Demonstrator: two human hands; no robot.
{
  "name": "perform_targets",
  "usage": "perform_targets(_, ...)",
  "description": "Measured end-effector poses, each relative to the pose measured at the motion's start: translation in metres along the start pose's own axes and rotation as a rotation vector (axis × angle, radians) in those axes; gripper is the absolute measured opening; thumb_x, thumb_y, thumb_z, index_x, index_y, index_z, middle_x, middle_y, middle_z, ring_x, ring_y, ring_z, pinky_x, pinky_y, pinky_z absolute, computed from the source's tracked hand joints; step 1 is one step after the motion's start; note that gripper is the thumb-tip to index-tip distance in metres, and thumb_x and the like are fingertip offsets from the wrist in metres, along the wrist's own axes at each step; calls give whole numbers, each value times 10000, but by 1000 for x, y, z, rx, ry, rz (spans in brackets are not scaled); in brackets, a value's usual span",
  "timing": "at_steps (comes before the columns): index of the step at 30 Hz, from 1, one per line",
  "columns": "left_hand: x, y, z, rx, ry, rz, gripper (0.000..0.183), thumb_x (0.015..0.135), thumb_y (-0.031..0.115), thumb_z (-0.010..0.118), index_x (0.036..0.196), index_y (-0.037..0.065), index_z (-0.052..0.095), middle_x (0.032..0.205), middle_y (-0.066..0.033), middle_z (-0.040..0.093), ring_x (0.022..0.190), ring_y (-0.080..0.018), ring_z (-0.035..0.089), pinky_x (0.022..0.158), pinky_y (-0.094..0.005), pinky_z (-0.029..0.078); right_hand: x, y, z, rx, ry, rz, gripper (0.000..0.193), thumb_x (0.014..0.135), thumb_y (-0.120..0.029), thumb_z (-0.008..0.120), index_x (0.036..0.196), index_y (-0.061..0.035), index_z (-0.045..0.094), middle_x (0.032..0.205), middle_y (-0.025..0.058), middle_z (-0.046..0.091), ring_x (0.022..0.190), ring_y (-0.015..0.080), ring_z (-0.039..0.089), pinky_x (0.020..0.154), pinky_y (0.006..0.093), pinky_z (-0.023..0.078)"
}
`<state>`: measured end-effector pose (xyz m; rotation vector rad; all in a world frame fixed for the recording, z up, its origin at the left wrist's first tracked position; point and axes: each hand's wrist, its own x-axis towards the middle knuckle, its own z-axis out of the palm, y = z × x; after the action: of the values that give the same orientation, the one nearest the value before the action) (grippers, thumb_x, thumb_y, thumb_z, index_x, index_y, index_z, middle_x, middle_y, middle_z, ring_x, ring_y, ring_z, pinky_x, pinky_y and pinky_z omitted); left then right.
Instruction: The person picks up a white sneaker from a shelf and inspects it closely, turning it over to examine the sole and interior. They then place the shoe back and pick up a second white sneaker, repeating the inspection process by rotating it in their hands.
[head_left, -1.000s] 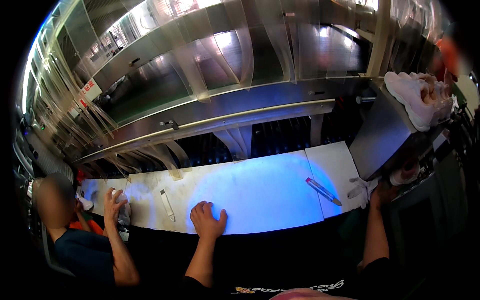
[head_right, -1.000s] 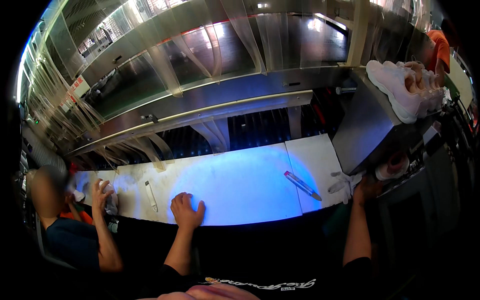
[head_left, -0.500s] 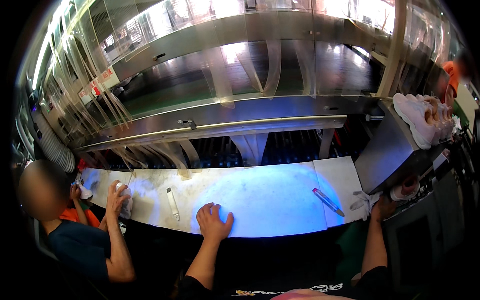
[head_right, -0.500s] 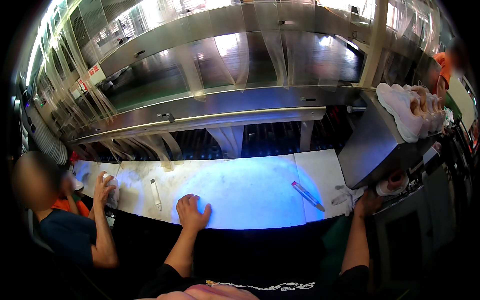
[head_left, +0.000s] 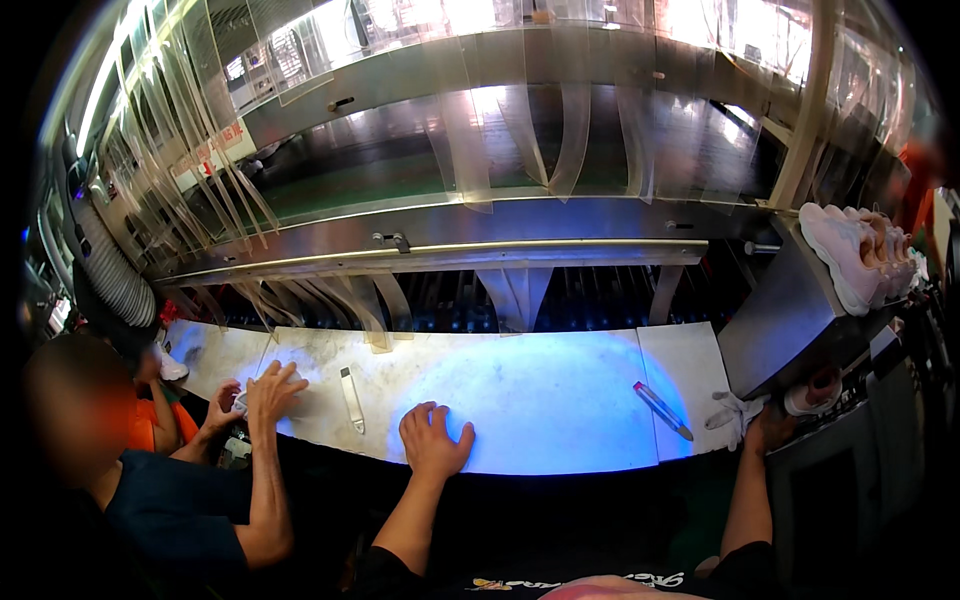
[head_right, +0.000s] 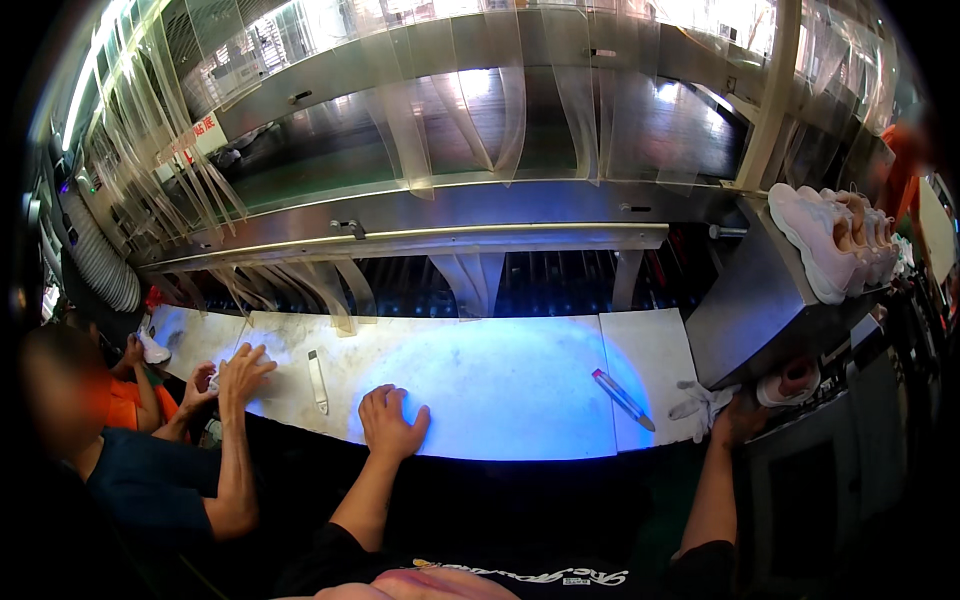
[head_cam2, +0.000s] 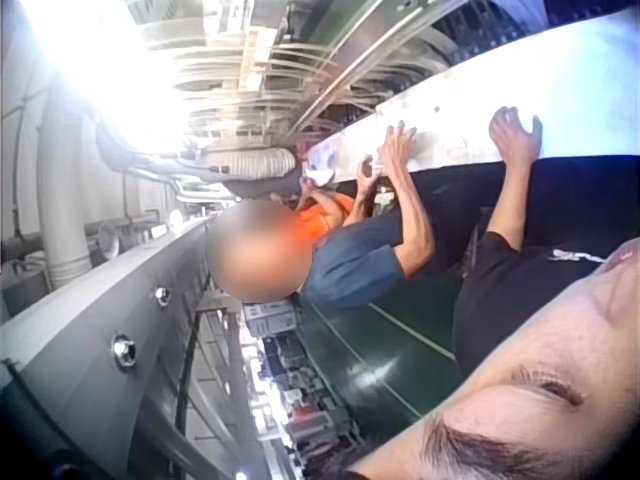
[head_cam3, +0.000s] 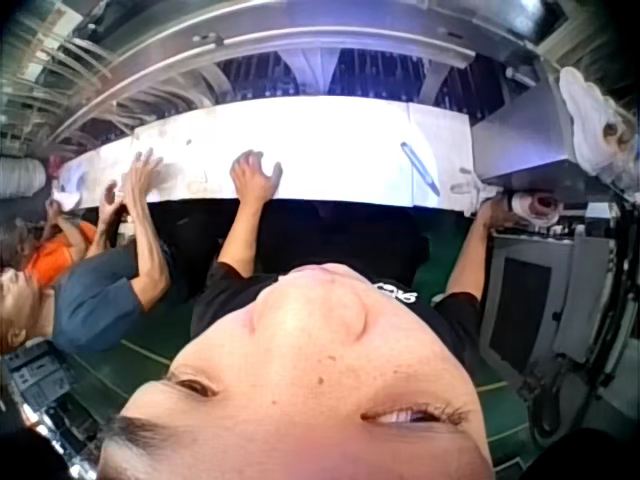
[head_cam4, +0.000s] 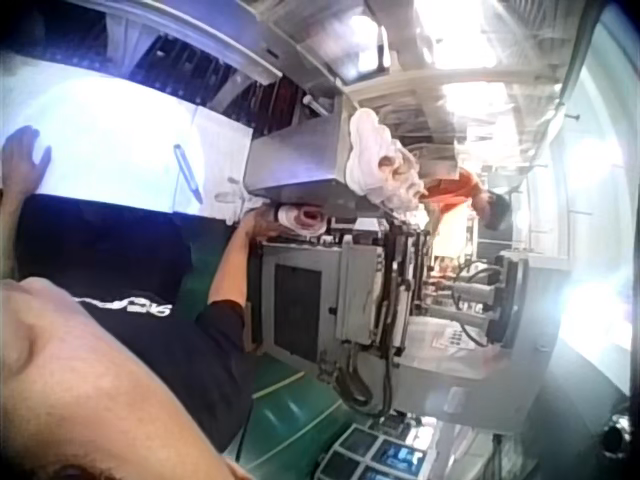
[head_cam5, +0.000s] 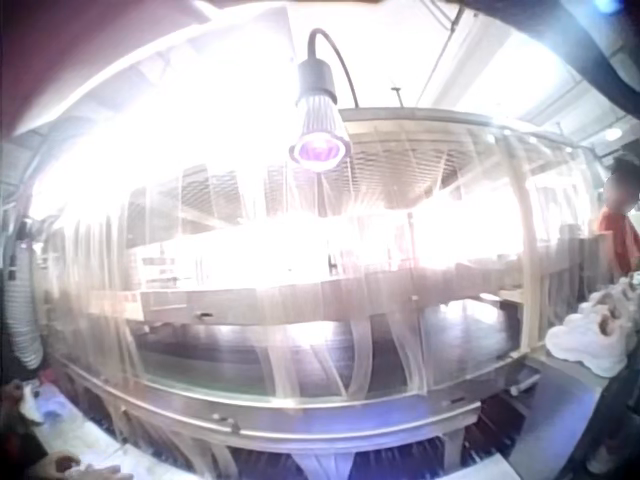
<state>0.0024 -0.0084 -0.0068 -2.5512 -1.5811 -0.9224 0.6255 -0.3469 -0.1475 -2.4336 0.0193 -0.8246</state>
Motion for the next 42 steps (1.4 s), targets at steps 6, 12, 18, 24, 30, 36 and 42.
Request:
perform_targets(6,-2,-3,0,12,10,13,453,807,377,799,1106,54,693,1252,-187,606,1205,-406,530,1092,-546,395,-5,-13,-14,18,25,-98,843,920,-465,792,1522,38,483,1551,286,485,1414,466,461,1198,541,386)
perform_targets(12,0,-1,-3,6,5,10,451,806,370,798,1106,51,688,1246,-185,606,1199,-404,533,1089,-544,397,-5,-11,-5,-63,20,6,831,933,-466,779,1517,48,486,1549,278,498,1404,464,477,1195,528,400)
perform_targets(18,1,0,3,-8,16,37,447,809,366,798,1111,56,688,1250,-179,604,1210,-401,530,1092,-541,395,-1,6,1,-48,51,-27,870,949,-513,742,1539,58,454,1551,281,494,1439,458,442,1220,522,371)
perform_targets(24,-3,-6,-7,37,-14,1,448,814,371,795,1119,62,687,1266,-173,600,1223,-398,525,1103,-537,390,-14,-22,-19,-3,-133,-34,883,948,-505,744,1547,67,437,1580,301,451,1455,460,419,1241,525,335)
perform_targets(30,2,3,3,-5,-8,10,447,809,367,799,1111,58,685,1258,-179,601,1218,-399,528,1100,-540,391,6,9,0,-1,45,-30,875,934,-477,767,1532,75,446,1549,306,472,1435,471,427,1225,534,343)
perform_targets(36,-2,-4,-8,33,20,13,441,800,357,806,1094,51,689,1238,-186,609,1197,-404,538,1087,-546,401,-8,-21,-11,319,-59,-52,842,922,-463,792,1485,82,484,1507,306,510,1395,475,462,1182,549,378)
perform_targets(42,2,0,-2,6,1,14,443,799,358,806,1095,49,695,1239,-187,610,1198,-404,538,1090,-541,400,-6,6,5,64,97,-85,851,930,-481,783,1486,89,482,1532,296,491,1403,468,461,1194,548,378)
